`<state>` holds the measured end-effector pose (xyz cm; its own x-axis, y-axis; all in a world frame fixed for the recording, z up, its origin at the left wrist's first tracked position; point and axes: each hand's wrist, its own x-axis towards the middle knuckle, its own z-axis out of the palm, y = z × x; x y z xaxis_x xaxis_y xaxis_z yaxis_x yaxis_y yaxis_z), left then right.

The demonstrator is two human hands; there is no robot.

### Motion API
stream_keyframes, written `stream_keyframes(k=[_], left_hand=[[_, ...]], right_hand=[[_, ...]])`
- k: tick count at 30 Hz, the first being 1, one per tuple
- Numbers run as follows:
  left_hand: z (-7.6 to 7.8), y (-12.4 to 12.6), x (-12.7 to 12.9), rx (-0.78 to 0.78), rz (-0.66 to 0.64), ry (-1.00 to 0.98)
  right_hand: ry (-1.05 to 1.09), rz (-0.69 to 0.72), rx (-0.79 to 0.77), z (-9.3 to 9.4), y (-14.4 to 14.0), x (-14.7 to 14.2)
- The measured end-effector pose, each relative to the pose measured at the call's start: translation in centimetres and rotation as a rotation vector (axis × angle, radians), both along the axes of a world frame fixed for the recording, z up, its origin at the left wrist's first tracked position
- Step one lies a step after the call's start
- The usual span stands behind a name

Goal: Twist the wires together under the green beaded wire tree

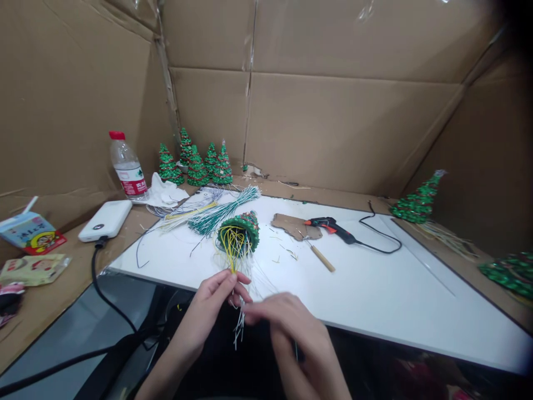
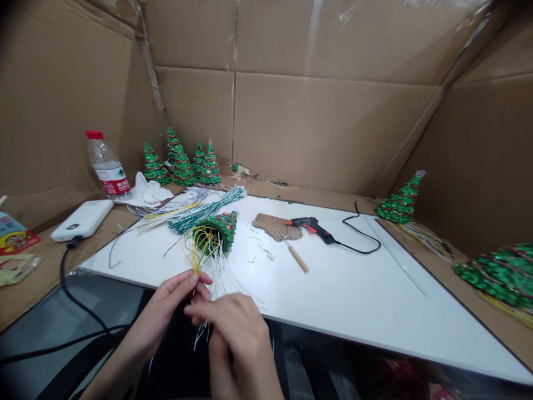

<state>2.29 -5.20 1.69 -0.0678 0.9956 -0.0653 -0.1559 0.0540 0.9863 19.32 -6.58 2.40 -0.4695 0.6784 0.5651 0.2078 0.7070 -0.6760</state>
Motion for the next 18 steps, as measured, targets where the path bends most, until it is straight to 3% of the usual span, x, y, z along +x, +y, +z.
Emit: stream_keyframes(k=[3,6,13,18], left_hand=[[-0.1,0.6,0.6,0.036,-0.022,0.040],[-0.3,1.2,1.3,0.064,-0.027,0.077],[-0.4,1.8,2.1,0.102,-0.005,0.076],[-0.2,1.8,2.3,0.108,-0.019,0.043]], right_hand=[[0.019,-0.219,-0.014,2.1,2.7,-2.0],[-0.089,-0.345,0.068,2.6,4.0,-2.8],[-0.293,-0.301,0.132,2.8,4.7,-3.4],[-0.396,-0.413,0.187,3.0,5.1,-5.2]])
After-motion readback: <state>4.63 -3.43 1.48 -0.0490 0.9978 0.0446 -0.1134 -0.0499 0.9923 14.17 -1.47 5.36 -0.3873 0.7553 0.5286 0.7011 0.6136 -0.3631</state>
